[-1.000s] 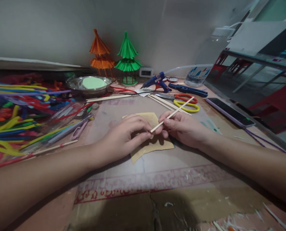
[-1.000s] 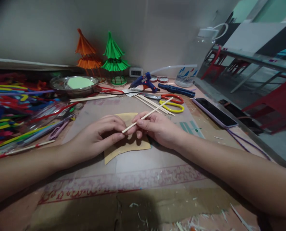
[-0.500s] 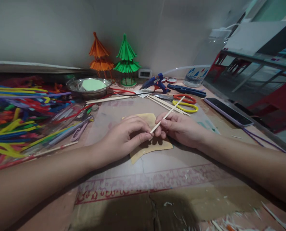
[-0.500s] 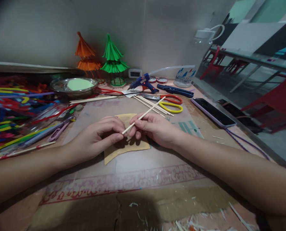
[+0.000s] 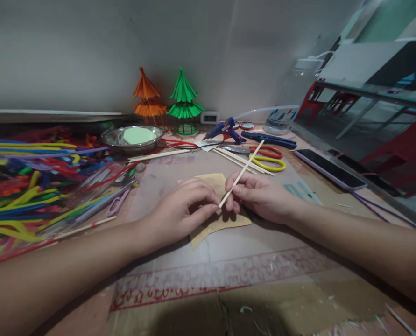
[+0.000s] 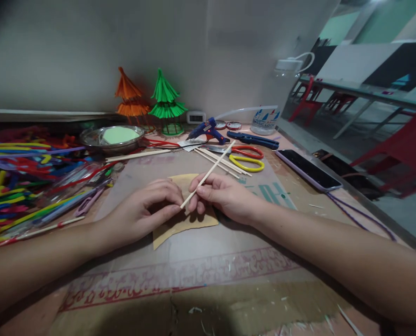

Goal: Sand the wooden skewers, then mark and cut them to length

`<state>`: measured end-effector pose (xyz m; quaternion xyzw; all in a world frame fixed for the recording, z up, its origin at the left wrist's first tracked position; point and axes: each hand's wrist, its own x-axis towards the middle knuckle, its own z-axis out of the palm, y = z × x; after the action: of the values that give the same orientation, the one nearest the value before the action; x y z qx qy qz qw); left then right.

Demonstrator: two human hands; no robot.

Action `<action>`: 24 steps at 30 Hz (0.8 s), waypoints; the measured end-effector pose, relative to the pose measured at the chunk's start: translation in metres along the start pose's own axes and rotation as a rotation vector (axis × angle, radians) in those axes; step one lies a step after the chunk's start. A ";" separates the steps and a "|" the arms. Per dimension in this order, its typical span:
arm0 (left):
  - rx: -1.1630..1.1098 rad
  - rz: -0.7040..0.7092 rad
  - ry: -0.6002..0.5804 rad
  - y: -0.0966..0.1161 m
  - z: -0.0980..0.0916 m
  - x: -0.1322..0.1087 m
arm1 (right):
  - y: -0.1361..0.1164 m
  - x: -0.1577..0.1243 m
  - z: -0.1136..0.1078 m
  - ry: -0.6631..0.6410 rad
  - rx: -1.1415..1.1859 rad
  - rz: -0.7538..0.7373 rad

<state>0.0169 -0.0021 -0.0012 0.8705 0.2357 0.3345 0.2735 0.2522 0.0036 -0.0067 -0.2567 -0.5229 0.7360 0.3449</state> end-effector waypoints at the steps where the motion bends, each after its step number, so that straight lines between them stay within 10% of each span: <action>1: 0.017 0.013 -0.004 0.001 0.000 0.000 | 0.000 0.000 0.000 -0.001 -0.006 -0.002; 8: 0.351 0.022 -0.003 -0.006 -0.008 -0.003 | -0.003 -0.005 0.004 0.239 -0.181 -0.158; 15: 0.461 -0.109 -0.282 -0.013 -0.010 -0.005 | -0.013 0.001 -0.016 0.403 -0.633 -0.305; 24: 0.413 -0.014 -0.432 -0.003 -0.007 -0.003 | -0.010 0.003 -0.017 0.178 -1.277 -0.371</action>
<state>0.0095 0.0001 -0.0002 0.9571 0.2413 0.0843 0.1368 0.2659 0.0183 -0.0025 -0.3760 -0.8608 0.1868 0.2878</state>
